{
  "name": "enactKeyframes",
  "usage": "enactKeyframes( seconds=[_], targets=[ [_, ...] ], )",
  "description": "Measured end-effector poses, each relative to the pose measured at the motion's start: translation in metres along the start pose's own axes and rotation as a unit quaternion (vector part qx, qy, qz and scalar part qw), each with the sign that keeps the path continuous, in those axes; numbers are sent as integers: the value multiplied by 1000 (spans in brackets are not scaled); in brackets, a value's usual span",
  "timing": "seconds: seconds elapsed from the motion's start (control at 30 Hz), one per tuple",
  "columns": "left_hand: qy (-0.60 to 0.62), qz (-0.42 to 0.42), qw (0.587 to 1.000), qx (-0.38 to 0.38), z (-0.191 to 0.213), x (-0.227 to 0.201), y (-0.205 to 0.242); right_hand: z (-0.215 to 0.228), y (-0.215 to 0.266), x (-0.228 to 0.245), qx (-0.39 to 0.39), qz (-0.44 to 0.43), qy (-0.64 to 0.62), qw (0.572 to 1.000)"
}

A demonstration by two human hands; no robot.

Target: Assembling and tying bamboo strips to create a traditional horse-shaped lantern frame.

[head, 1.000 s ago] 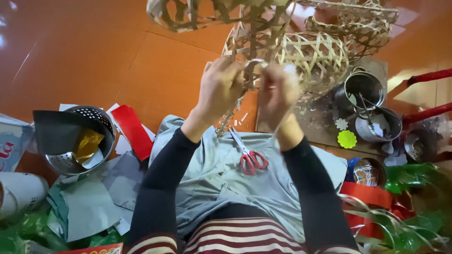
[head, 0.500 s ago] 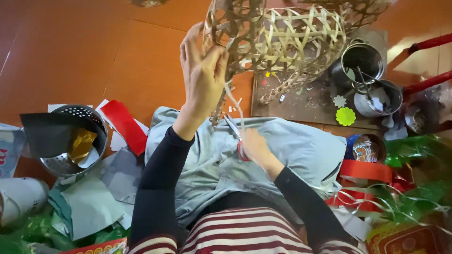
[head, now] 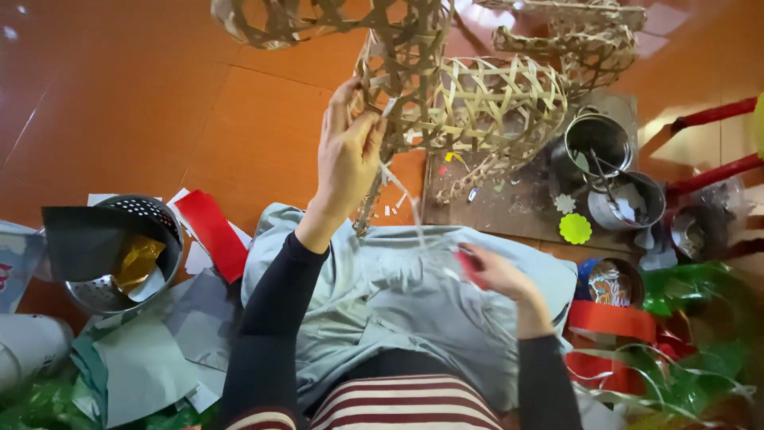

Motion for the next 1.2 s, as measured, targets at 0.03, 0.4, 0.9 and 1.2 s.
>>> enactKeyframes(
  seconds=[0.03,0.4,0.9,1.2],
  targets=[
    [23,17,1000,7,-1,1,0,24,13,17,-19,56,49,997],
    [83,78,993,18,0,-4,5,43,-2,152,45,216,-137,966],
    [128,75,989,19,4,12,22,-11,-27,247,88,191,-211,955],
    [165,133,964,163,-60,141,163,18,32,74,22,116,-155,981]
  ],
)
Point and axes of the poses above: each hand's wrist, its own y-axis away from the middle knuckle, its own z-axis out of the back of the hand, x = y × z, the point moved 5 cm from there along -y, towards the middle knuckle, and after that the axes turned 13 degrees about -x, right-handed, at the moved point
